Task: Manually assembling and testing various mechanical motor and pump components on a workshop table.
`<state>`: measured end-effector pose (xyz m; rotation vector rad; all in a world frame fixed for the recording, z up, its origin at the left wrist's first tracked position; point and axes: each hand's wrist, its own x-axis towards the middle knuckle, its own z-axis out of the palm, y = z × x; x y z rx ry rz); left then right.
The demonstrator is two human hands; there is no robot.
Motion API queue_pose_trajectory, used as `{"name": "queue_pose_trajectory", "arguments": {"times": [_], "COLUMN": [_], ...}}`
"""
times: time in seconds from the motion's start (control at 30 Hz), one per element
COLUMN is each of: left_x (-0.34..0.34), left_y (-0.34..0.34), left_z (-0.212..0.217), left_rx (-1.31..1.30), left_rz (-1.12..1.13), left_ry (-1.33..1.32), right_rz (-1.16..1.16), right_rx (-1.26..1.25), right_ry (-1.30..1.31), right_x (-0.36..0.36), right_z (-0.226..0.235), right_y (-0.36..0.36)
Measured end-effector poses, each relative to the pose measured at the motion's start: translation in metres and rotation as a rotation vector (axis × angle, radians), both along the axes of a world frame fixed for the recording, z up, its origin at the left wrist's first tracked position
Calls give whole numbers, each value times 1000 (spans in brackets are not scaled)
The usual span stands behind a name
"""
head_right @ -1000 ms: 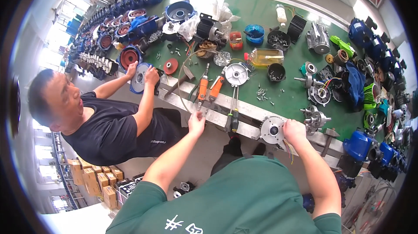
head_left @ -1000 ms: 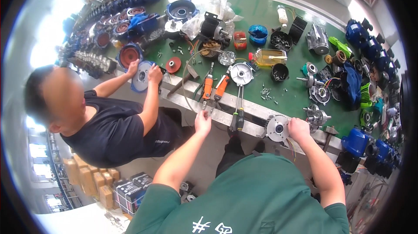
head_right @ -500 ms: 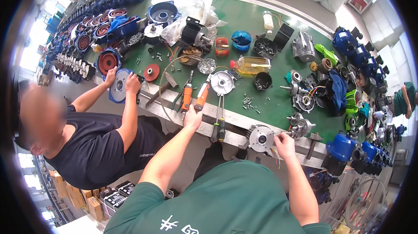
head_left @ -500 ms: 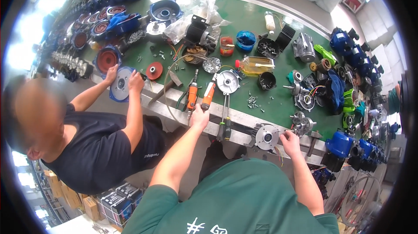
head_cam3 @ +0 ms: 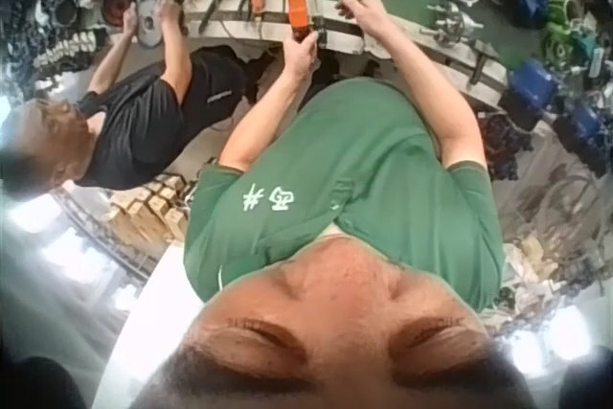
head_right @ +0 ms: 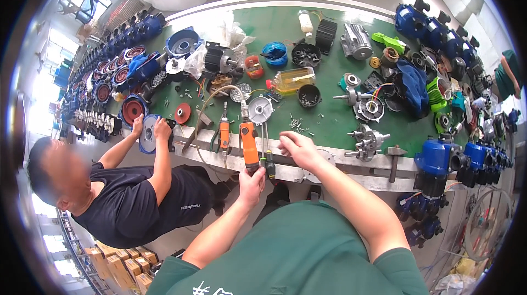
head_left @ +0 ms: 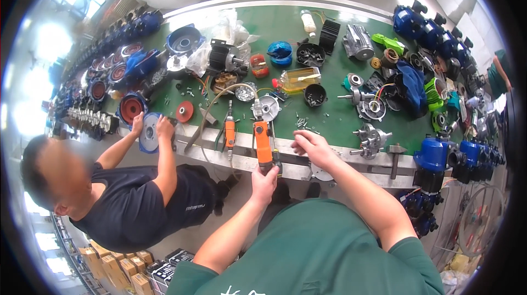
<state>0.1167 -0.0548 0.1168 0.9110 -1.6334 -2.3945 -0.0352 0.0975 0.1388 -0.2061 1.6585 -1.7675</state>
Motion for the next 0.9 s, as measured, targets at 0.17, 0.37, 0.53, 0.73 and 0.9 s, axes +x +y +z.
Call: {"name": "queue_pose_trajectory", "arguments": {"times": [0.17, 0.37, 0.53, 0.73, 0.9], "left_x": [1, -4, -16, -47, -69], "left_y": [39, 68, 81, 103, 104], "left_z": [27, 20, 41, 47, 25], "left_rx": [-202, -358, -548, -655, -889], "left_rz": [-139, -278, -449, -633, -757], "left_ry": [124, 146, 115, 338, 45], "right_rz": [42, -77, -92, 285, -61], "right_rx": [42, 178, -342, -764, -700], "right_ry": [330, 560, -382, -260, -255], "right_x": [4, 4, -2, 3, -4], "right_z": [33, 36, 29, 30, 3], "right_y": [9, 61, 99, 119, 140]}}
